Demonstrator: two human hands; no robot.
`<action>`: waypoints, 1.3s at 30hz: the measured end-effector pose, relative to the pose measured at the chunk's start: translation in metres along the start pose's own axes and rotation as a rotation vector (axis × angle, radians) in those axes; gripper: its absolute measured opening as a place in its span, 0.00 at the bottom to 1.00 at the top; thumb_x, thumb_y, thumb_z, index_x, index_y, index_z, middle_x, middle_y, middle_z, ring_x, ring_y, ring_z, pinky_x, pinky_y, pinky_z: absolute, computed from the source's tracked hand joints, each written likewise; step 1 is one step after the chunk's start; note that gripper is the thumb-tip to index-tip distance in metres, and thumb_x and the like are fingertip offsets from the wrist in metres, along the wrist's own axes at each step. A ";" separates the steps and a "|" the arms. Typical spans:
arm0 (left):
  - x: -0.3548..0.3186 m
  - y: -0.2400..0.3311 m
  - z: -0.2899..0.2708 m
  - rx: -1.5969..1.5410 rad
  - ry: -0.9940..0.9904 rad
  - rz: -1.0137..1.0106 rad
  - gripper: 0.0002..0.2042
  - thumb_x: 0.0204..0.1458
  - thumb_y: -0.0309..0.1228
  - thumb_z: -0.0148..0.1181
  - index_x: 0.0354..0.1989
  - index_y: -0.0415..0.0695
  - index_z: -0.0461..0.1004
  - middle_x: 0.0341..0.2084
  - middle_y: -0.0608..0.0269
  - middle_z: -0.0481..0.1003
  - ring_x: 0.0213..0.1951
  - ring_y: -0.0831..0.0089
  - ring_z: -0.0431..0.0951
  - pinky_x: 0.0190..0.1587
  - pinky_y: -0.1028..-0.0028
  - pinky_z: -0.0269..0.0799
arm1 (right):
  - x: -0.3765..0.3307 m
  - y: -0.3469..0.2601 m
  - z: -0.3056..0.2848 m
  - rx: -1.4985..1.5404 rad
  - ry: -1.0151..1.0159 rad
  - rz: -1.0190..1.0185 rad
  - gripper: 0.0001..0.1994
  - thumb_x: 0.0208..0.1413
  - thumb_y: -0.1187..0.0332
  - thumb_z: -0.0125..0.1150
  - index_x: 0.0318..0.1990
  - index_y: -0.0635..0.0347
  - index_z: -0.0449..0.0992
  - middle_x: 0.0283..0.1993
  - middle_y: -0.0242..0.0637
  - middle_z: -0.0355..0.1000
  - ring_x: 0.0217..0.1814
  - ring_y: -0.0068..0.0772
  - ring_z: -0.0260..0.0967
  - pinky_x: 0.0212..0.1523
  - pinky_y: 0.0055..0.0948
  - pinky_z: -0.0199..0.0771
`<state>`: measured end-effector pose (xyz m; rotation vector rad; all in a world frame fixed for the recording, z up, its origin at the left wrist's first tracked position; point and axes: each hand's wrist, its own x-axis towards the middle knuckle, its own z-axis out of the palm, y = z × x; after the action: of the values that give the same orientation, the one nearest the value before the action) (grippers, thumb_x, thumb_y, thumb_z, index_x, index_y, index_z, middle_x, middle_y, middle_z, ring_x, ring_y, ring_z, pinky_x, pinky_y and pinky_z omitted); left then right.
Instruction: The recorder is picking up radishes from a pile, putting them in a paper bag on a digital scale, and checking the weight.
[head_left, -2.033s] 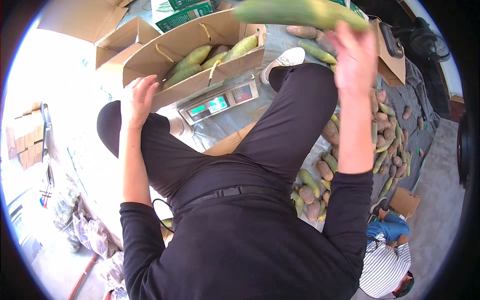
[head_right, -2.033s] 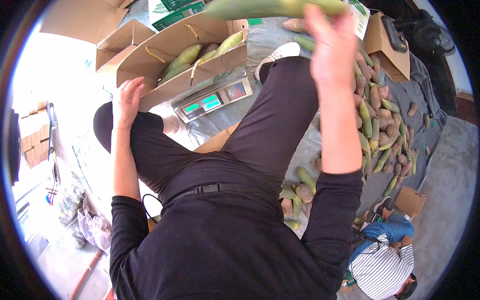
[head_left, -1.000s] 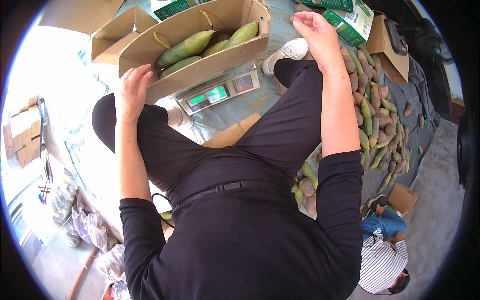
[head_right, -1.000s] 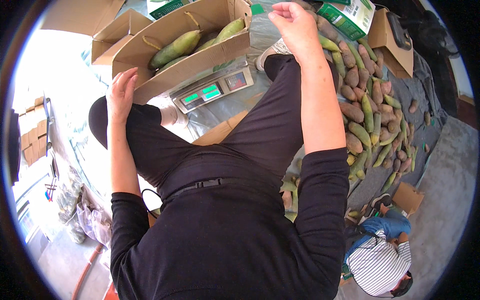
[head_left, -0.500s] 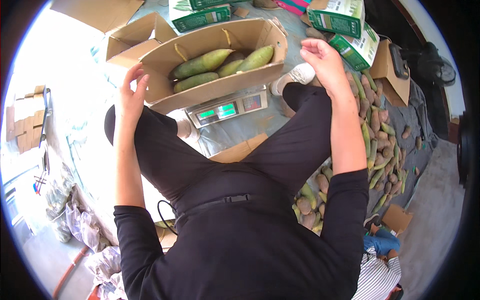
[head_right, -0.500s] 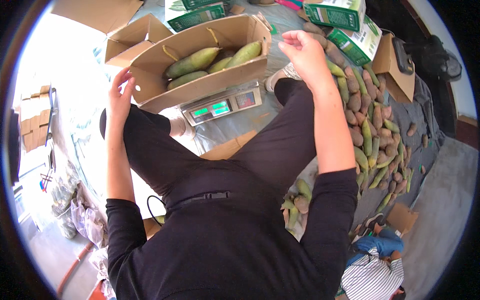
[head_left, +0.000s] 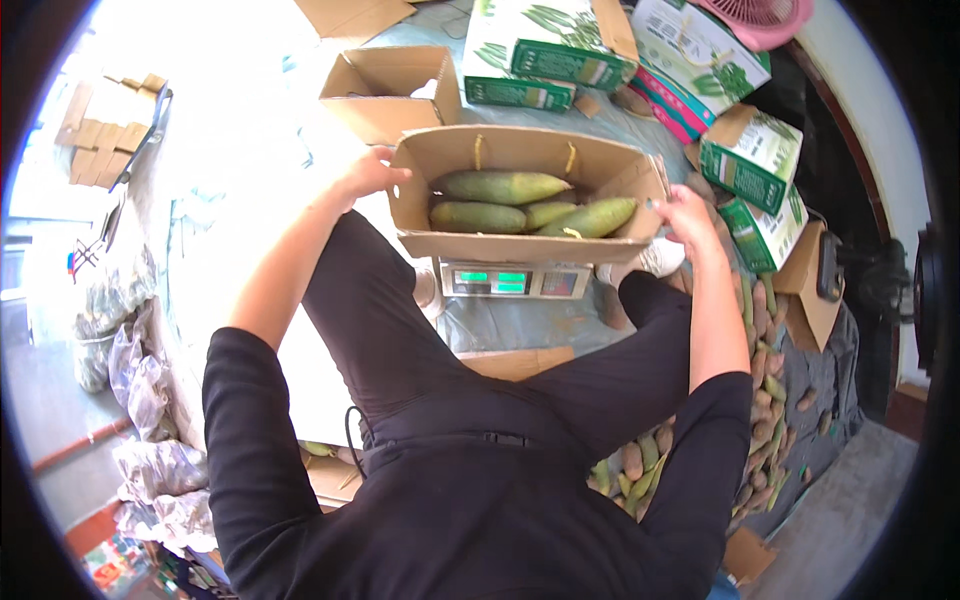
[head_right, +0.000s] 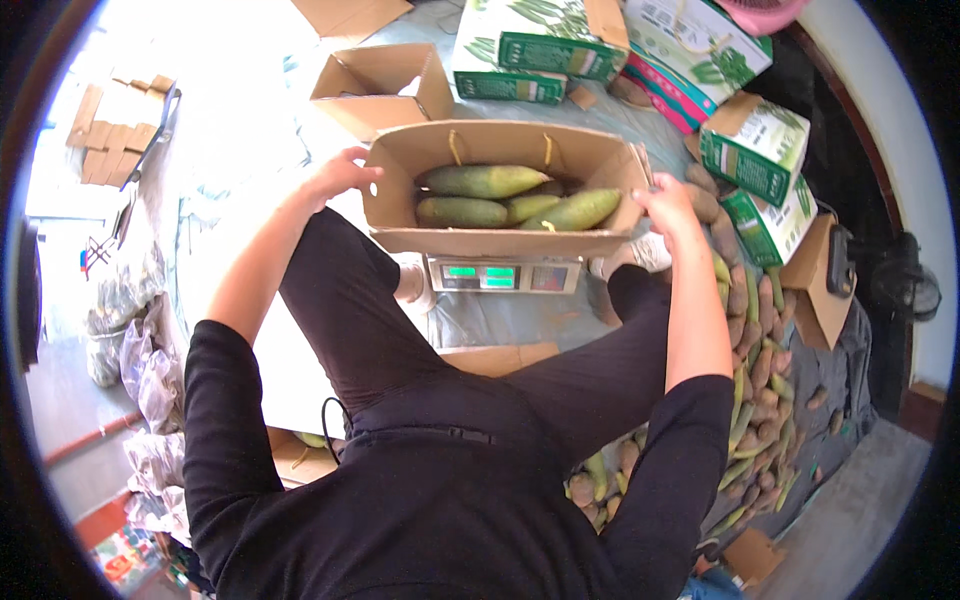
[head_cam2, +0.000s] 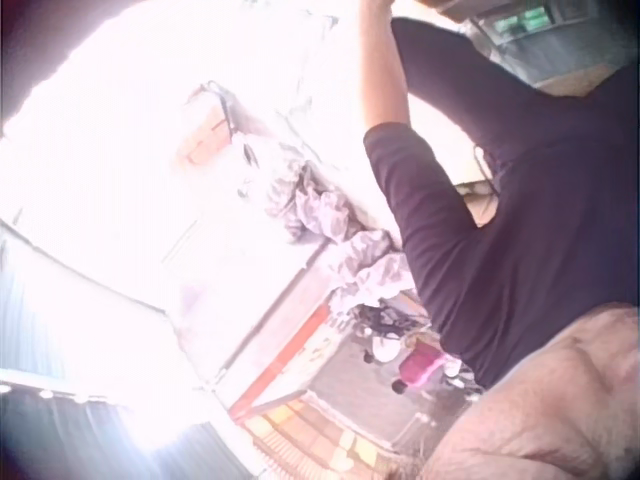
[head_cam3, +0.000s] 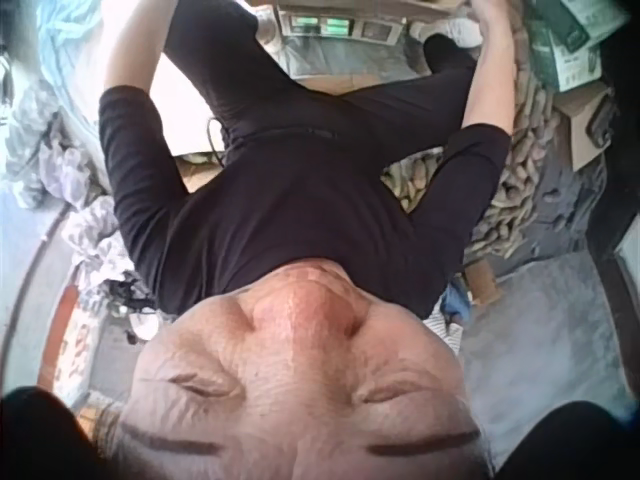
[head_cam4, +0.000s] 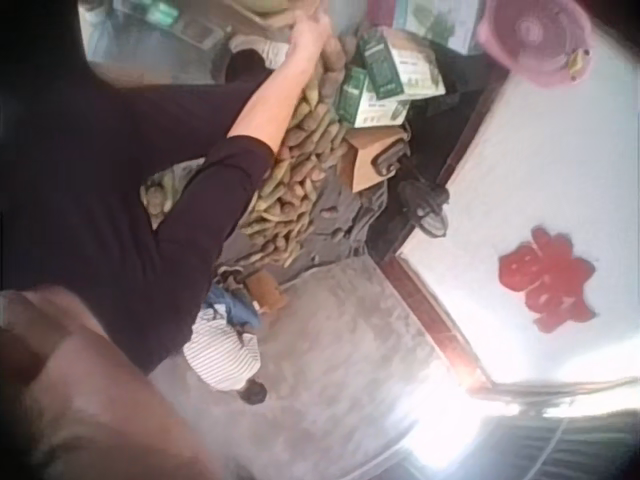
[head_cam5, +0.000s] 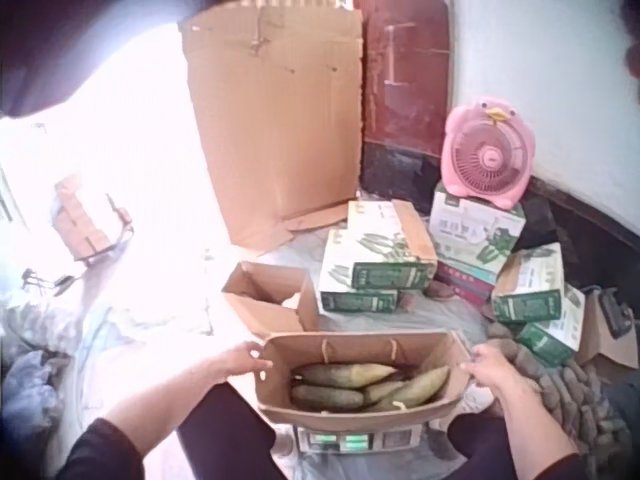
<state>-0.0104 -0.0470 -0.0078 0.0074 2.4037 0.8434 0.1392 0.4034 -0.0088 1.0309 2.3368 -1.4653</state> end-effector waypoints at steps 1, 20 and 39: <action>0.002 0.002 -0.002 -0.024 -0.089 -0.032 0.25 0.49 0.39 0.62 0.54 0.40 0.67 0.36 0.60 0.76 0.39 0.71 0.74 0.44 0.69 0.68 | 0.006 0.000 0.004 -0.051 0.026 0.002 0.19 0.48 0.71 0.60 0.50 0.61 0.69 0.30 0.35 0.71 0.29 0.25 0.67 0.25 0.24 0.64; 0.006 -0.005 0.011 -0.222 -0.192 0.059 0.23 0.43 0.35 0.65 0.50 0.44 0.70 0.33 0.63 0.76 0.33 0.74 0.74 0.34 0.70 0.69 | 0.019 0.008 0.020 0.215 0.001 -0.110 0.06 0.50 0.73 0.59 0.35 0.62 0.70 0.30 0.34 0.72 0.31 0.26 0.68 0.34 0.26 0.68; -0.033 -0.156 -0.159 -0.657 0.434 -0.209 0.11 0.52 0.43 0.58 0.35 0.50 0.71 0.26 0.73 0.69 0.31 0.81 0.68 0.34 0.75 0.63 | -0.013 -0.158 0.181 0.313 -0.575 -0.268 0.13 0.56 0.64 0.59 0.45 0.57 0.69 0.41 0.35 0.73 0.43 0.28 0.71 0.45 0.35 0.73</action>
<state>-0.0391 -0.2684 0.0204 -0.7325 2.3187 1.6141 0.0125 0.2012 0.0214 0.2768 1.9140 -1.9508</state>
